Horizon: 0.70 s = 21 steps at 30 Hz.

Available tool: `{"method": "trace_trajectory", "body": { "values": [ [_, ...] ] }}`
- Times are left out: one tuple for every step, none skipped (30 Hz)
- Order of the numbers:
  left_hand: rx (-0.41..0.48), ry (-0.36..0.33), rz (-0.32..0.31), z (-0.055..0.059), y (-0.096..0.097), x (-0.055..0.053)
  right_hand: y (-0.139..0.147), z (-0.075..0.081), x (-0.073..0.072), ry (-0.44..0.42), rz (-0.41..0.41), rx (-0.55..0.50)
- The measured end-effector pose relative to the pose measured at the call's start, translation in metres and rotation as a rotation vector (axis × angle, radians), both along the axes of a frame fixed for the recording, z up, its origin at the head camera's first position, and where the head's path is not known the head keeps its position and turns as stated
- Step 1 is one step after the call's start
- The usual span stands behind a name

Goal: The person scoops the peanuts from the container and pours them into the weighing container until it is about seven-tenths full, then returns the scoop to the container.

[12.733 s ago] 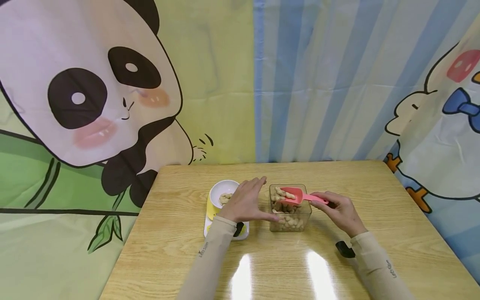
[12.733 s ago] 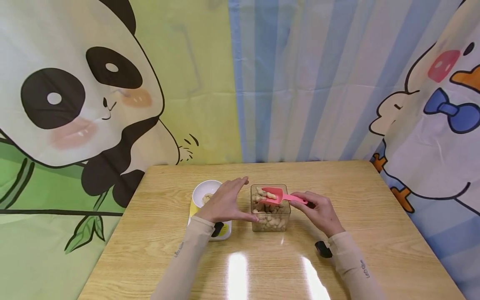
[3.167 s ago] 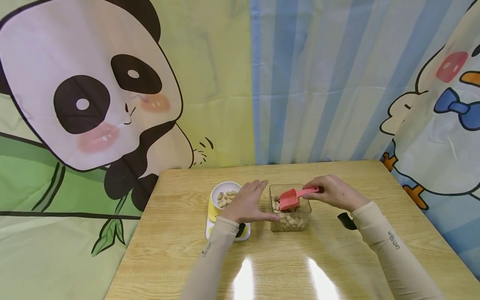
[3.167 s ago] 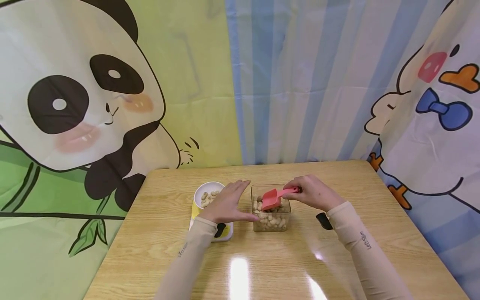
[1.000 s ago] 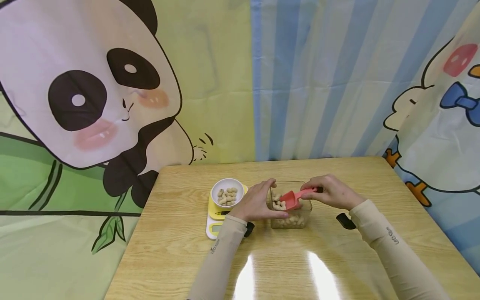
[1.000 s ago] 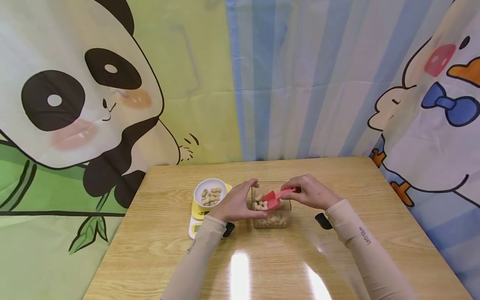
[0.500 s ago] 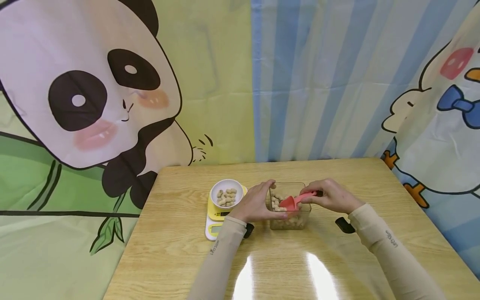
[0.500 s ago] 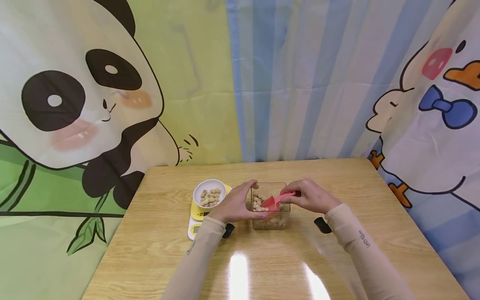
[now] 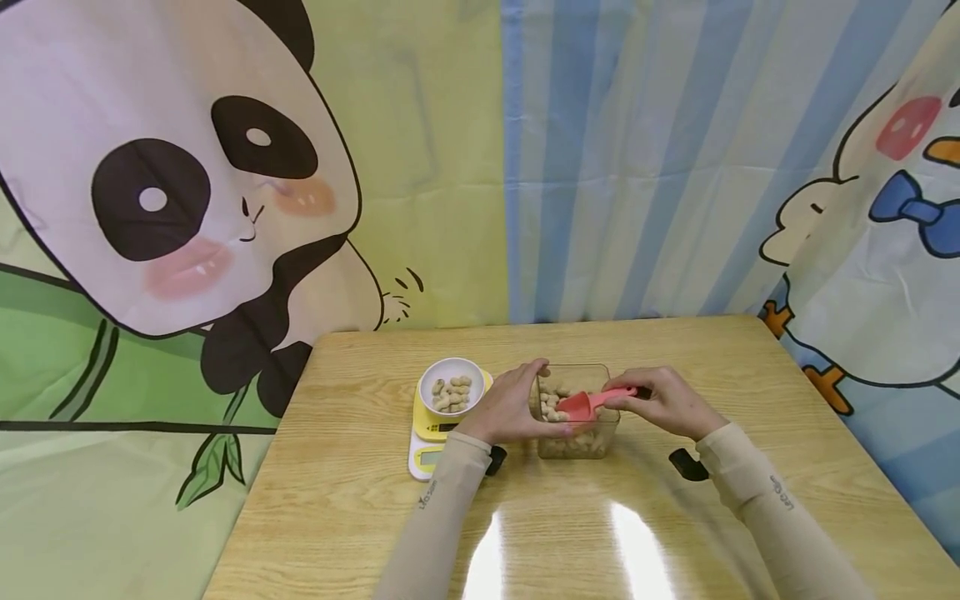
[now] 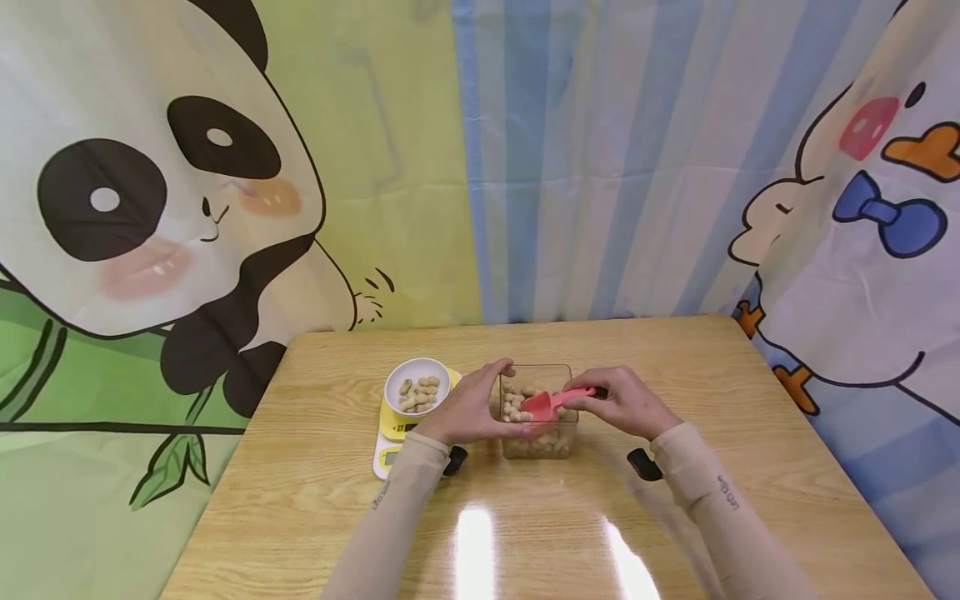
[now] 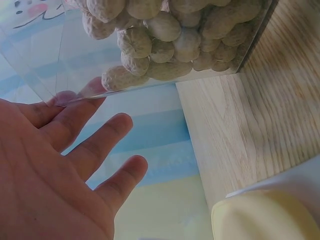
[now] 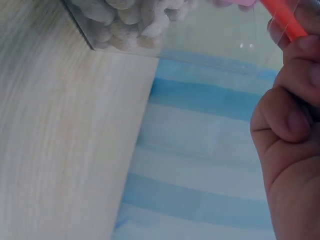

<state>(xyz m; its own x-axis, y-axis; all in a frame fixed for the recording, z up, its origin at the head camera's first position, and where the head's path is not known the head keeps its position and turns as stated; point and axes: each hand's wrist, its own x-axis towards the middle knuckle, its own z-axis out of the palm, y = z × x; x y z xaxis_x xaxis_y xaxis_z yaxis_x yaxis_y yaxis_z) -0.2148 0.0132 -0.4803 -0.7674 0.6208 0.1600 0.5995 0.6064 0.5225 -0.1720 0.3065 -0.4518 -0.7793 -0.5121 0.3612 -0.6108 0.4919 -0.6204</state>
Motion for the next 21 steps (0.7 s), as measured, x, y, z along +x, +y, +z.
{"method": "trace_trajectory", "body": {
  "values": [
    [0.004, -0.003, 0.000, 0.000, -0.001, 0.000, -0.002, 0.001, 0.000, 0.027, 0.007, 0.008],
    [0.006, -0.003, 0.001, 0.000, -0.001, 0.000, -0.003, 0.002, -0.001, 0.055, 0.019, 0.016],
    [0.012, -0.001, 0.002, 0.001, -0.001, 0.000, -0.005, 0.002, -0.002, 0.078, 0.027, 0.025],
    [0.013, 0.000, 0.005, 0.001, -0.001, -0.001, -0.006, 0.003, -0.003, 0.096, 0.034, 0.032],
    [0.015, 0.003, 0.006, 0.001, -0.001, -0.001, -0.007, 0.004, -0.004, 0.102, 0.036, 0.035],
    [0.017, 0.004, 0.007, 0.001, -0.001, -0.001, -0.007, 0.004, -0.004, 0.096, 0.034, 0.031],
    [0.022, 0.004, 0.006, 0.001, -0.001, -0.001, -0.006, 0.003, -0.004, 0.073, 0.027, 0.019],
    [0.022, 0.004, 0.004, 0.001, -0.001, -0.001, -0.005, 0.002, -0.003, 0.042, 0.017, -0.002],
    [0.019, 0.002, 0.001, 0.000, -0.001, -0.001, -0.005, 0.000, -0.002, 0.007, -0.002, -0.026],
    [0.014, -0.001, -0.001, 0.000, -0.001, -0.001, -0.004, -0.001, -0.001, -0.026, -0.023, -0.052],
    [0.012, -0.005, -0.003, 0.000, -0.001, -0.001, -0.004, -0.003, 0.001, -0.058, -0.039, -0.078],
    [0.012, -0.008, -0.005, 0.000, -0.002, 0.000, -0.004, -0.004, 0.002, -0.086, -0.053, -0.098],
    [0.010, -0.011, -0.005, 0.000, -0.002, 0.000, -0.005, -0.005, 0.003, -0.106, -0.059, -0.111],
    [0.009, -0.013, -0.002, 0.000, -0.002, 0.000, -0.007, -0.005, 0.004, -0.109, -0.063, -0.118],
    [0.011, -0.014, 0.002, 0.000, -0.002, 0.001, -0.009, -0.005, 0.005, -0.112, -0.066, -0.121],
    [0.016, -0.016, 0.003, 0.000, -0.002, 0.001, -0.012, -0.003, 0.006, -0.108, -0.060, -0.121],
    [0.022, -0.019, 0.004, 0.000, -0.002, 0.001, -0.015, -0.001, 0.007, -0.108, -0.056, -0.122],
    [0.026, -0.020, 0.003, 0.000, -0.002, 0.001, -0.017, 0.002, 0.008, -0.111, -0.054, -0.124],
    [0.025, -0.022, 0.003, -0.001, -0.002, 0.001, -0.019, 0.005, 0.010, -0.117, -0.050, -0.131],
    [0.024, -0.023, 0.004, -0.001, -0.002, 0.001, -0.021, 0.008, 0.012, -0.121, -0.051, -0.138],
    [0.021, -0.023, 0.004, -0.001, -0.002, 0.001, -0.023, 0.011, 0.014, -0.133, -0.053, -0.145]
  ]
}}
